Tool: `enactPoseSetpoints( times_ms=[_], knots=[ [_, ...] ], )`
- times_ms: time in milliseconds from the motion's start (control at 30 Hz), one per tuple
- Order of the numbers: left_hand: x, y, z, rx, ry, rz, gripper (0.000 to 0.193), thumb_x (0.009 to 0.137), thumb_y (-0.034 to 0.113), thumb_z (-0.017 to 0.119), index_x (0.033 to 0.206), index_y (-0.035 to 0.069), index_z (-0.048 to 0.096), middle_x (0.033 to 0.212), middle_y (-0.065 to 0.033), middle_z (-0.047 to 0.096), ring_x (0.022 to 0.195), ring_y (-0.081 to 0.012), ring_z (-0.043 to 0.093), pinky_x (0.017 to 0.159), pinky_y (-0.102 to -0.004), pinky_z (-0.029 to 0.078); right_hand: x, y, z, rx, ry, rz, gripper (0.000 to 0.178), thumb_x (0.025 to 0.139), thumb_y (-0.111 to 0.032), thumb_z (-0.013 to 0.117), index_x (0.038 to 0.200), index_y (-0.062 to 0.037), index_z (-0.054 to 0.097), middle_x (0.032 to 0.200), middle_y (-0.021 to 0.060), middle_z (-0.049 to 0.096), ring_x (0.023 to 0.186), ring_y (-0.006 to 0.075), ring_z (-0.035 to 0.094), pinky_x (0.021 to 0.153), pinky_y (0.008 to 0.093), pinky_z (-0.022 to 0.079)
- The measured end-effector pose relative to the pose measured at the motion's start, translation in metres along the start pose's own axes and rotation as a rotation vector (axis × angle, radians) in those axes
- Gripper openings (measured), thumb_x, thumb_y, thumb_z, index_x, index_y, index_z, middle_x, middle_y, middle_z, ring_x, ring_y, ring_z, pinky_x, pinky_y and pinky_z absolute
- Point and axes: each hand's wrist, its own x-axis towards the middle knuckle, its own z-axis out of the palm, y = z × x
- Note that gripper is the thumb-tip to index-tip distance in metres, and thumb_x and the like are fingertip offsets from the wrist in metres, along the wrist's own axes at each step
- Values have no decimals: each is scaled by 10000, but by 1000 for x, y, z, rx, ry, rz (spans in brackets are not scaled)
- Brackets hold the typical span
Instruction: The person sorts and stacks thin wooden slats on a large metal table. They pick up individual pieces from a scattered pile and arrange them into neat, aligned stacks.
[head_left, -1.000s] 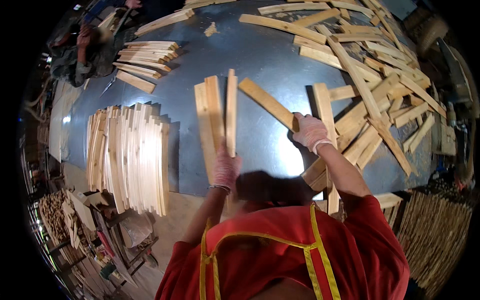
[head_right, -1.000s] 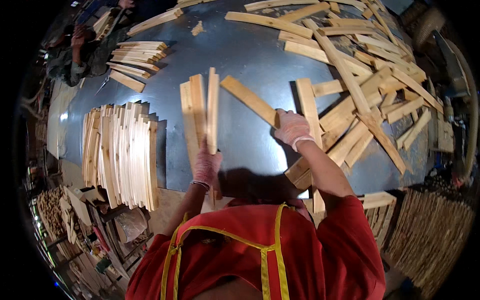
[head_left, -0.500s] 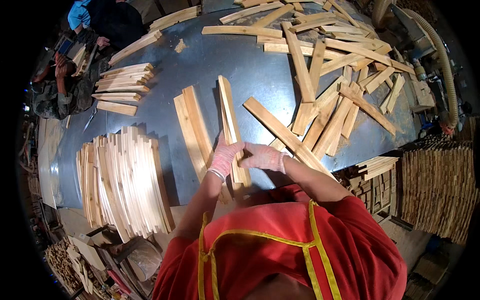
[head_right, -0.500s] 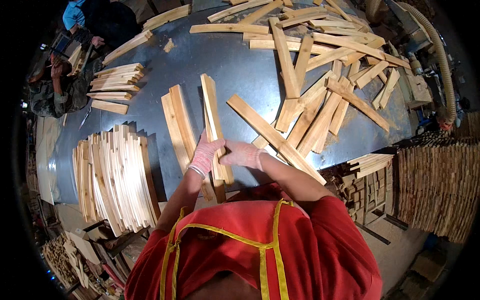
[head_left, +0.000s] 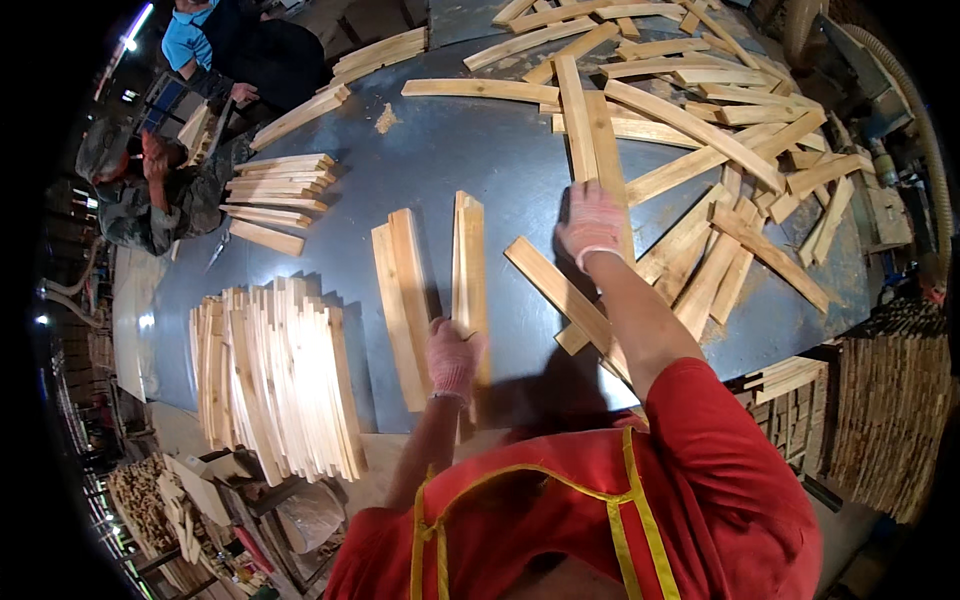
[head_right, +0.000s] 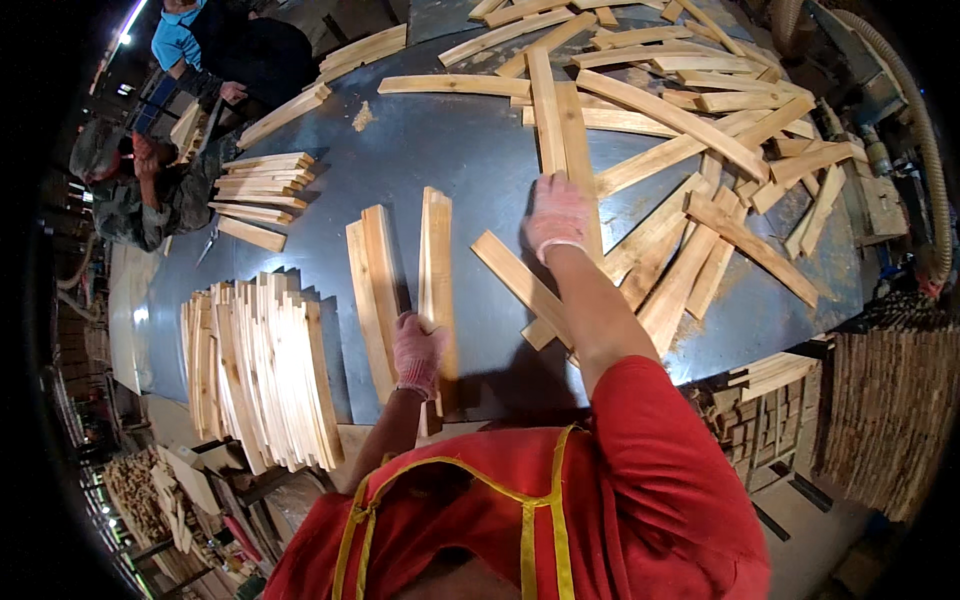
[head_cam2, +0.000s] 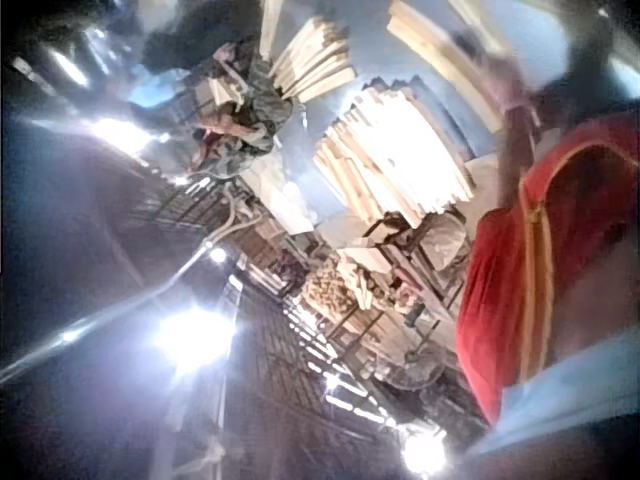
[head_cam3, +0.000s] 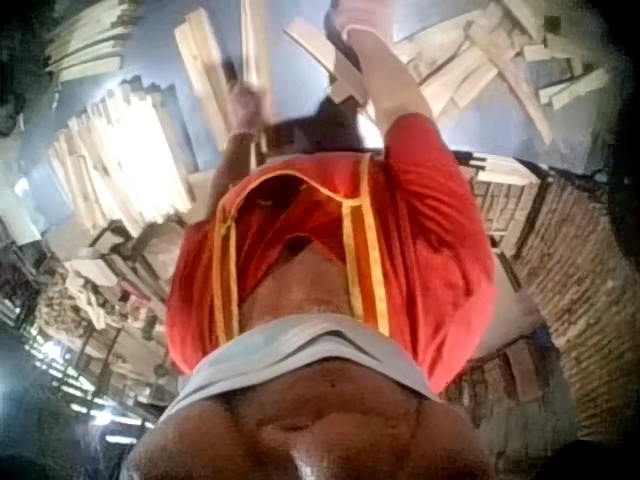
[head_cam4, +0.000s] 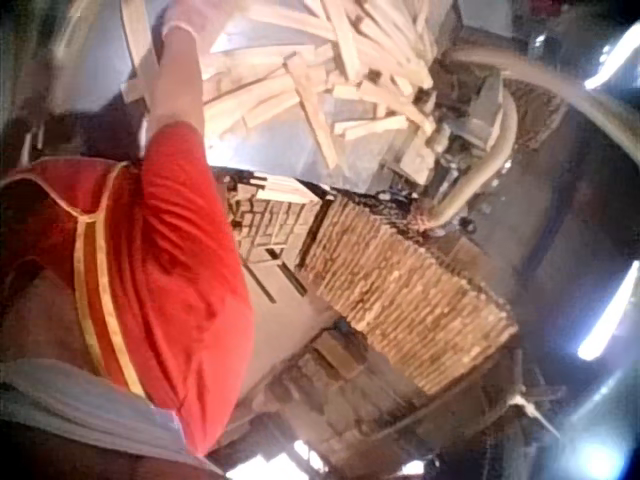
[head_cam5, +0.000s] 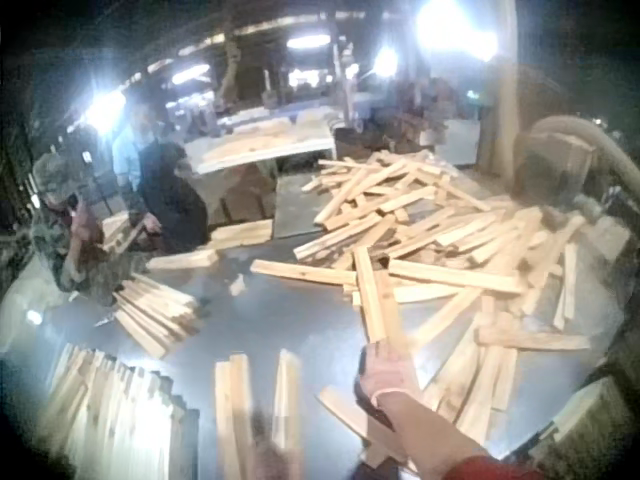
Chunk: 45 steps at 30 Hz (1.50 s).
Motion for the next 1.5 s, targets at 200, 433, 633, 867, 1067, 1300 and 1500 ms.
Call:
enactPoseSetpoints(
  times_ms=[200, 433, 633, 867, 1067, 1300, 1500],
  knots=[
    [-1, -9, -8, 38, -52, 43, 562, 809, 286, 804, 1259, 37, 576, 1194, -187, 626, 1040, -393, 643, 927, -459, 531, 52, 59, 0, 193, -70, 85, 606, 829, -108, 693, 1417, -114, 545, 1311, 217, 652, 1129, 456, 651, 924, 503, 561],
    [-9, 14, 25, 264, 9, 41, 862, 847, 319, 795, 1557, 59, 381, 1376, -227, 609, 1223, -418, 629, 1017, -506, 534, 34, 102, 13, 1819, -420, 393, 447, 849, -32, 660, 1291, 23, 625, 1054, 156, 717, 978, 290, 713, 886, 442, 602],
    [5, -3, 14, 54, -83, 66, 870, 845, 315, 782, 1556, 34, 367, 1405, -273, 598, 1267, -437, 610, 1071, -495, 510, -46, 44, -18, 1735, -426, 478, 477, 941, -214, 740, 1350, 6, 631, 1117, 122, 717, 1041, 261, 698, 952, 417, 584],
    [16, -29, 19, -12, -100, 97, 898, 857, 346, 784, 1580, 34, 352, 1479, -292, 548, 1352, -446, 558, 1134, -474, 476, -84, 64, -28, 316, 33, 138, 602, 896, -293, 764, 1386, 6, 582, 1269, 235, 681, 1131, 394, 665, 1005, 466, 532],
    [12, -33, 14, -31, -84, 90, 897, 851, 334, 785, 1579, 36, 355, 1481, -282, 551, 1350, -446, 560, 1135, -476, 474, -92, 69, -41, 1151, -164, 337, 621, 861, -194, 756, 1420, -4, 565, 1129, 195, 699, 1105, 351, 687, 974, 448, 574],
    [18, -31, 15, -40, -149, 46, 982, 827, 347, 816, 1600, -24, 338, 1553, -284, 507, 1444, -389, 505, 1200, -409, 419, -112, 41, -23, 2009, -483, 462, 558, 803, -44, 577, 1353, 52, 587, 1101, 134, 695, 991, 287, 706, 966, 411, 605],
    [10, -28, 12, 11, -117, 20, 944, 854, 399, 778, 1621, 72, 335, 1477, -235, 568, 1314, -417, 598, 1104, -474, 504, -90, 56, -12, 1891, -606, 303, 647, 809, -61, 638, 1438, 56, 549, 1252, 146, 683, 1137, 269, 678, 1031, 415, 563]
  ],
)
